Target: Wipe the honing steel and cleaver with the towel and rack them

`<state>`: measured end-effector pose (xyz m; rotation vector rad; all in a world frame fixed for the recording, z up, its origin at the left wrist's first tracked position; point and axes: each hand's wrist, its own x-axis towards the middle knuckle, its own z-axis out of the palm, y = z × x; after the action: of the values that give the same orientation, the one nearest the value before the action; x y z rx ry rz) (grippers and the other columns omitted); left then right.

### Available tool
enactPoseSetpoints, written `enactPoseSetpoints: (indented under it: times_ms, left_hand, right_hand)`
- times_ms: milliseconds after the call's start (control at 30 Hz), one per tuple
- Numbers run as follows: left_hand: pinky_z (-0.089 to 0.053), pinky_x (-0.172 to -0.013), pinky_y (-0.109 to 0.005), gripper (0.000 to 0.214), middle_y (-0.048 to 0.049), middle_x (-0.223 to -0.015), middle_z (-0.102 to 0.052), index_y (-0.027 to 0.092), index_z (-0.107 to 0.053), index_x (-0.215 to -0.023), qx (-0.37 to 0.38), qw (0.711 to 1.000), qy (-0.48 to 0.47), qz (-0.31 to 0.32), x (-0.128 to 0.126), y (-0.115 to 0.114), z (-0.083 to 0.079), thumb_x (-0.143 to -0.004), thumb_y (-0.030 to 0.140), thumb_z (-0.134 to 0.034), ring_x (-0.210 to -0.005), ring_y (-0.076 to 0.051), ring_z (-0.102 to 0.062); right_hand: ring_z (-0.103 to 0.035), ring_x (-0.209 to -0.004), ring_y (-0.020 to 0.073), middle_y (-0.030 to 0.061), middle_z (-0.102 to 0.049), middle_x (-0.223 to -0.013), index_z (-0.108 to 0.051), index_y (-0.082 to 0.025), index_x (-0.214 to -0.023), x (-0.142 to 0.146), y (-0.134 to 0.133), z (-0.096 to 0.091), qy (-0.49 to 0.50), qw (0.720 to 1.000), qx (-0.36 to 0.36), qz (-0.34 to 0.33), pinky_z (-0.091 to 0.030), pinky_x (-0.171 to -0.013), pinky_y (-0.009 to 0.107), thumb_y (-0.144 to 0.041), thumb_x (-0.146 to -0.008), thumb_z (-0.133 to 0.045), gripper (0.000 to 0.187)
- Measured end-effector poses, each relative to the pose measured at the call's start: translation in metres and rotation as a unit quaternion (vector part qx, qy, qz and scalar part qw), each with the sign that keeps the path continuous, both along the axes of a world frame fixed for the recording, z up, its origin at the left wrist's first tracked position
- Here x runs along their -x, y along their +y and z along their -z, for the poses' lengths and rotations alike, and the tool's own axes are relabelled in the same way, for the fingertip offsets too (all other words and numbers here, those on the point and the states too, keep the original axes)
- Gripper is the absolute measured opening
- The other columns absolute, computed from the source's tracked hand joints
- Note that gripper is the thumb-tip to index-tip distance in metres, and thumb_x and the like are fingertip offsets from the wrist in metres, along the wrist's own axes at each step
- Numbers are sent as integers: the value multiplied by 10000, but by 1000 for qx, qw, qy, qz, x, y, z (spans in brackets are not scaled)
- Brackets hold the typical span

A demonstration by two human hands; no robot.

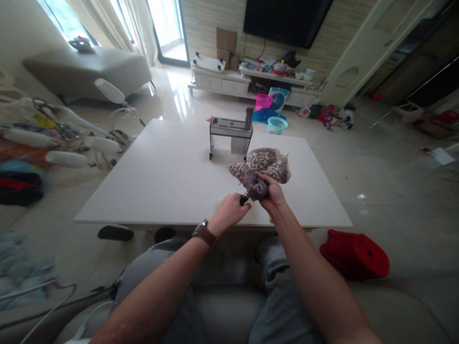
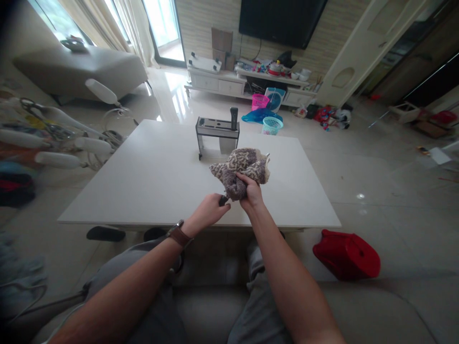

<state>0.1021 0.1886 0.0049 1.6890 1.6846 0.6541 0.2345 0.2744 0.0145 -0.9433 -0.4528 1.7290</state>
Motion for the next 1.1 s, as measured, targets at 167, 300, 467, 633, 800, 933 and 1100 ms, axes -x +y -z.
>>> enactPoseSetpoints:
  times_ms: [167,300,467,633,800,933,1100]
  left_hand:
    - [-261,-598,-305,229,-84,-702,-694,135,-720,-734,0,1000,14,21,1,-1,-2,-843,281,-581,-576,-124,-420]
    - [-257,-596,-306,252,-88,-711,-696,131,-731,-742,5,1000,10,17,1,-2,-3,-860,276,-562,-576,-123,-417]
    - [-253,-597,-297,247,-64,-667,-653,128,-702,-717,-6,1000,-29,-4,2,2,-2,-865,256,-552,-588,-121,-428]
    - [-294,-608,-273,205,-56,-680,-651,123,-681,-715,7,996,-83,-32,9,7,-3,-840,258,-592,-636,-126,-488]
    - [-277,-607,-300,227,-78,-683,-684,134,-712,-707,-13,1000,-25,0,9,10,-9,-847,256,-583,-606,-134,-478]
    - [-277,-606,-312,267,-119,-767,-741,138,-777,-799,-2,1000,19,24,3,7,-11,-876,277,-561,-611,-150,-521]
    - [-300,-614,-305,285,-136,-835,-761,154,-795,-856,26,998,47,34,7,-3,-11,-898,306,-558,-651,-163,-577]
  right_hand:
    - [-778,-763,188,16,-818,-838,-714,-184,-933,-24,16,-9,12,999,-30,25,-691,-821,370,-162,-814,-714,121]
    - [-781,-797,175,1,-813,-839,-713,-198,-912,-30,17,-9,25,996,-68,42,-684,-844,345,-197,-814,-745,103]
    - [-780,-797,178,16,-822,-865,-725,-171,-891,-4,3,-3,14,998,-53,24,-683,-845,342,-155,-750,-783,153]
    - [-796,-882,214,26,-830,-897,-737,-159,-928,24,-9,5,-21,998,-54,28,-674,-907,361,-97,-644,-842,309]
    - [-796,-875,211,35,-831,-902,-731,-169,-948,7,2,-2,-9,999,-32,16,-686,-886,373,-122,-729,-774,228]
    - [-786,-790,184,6,-822,-856,-719,-202,-962,-25,17,-13,9,998,-53,45,-695,-849,372,-140,-808,-691,168]
    - [-790,-819,169,-3,-822,-885,-713,-218,-986,-54,23,-20,12,992,-77,100,-690,-764,311,-156,-819,-671,183]
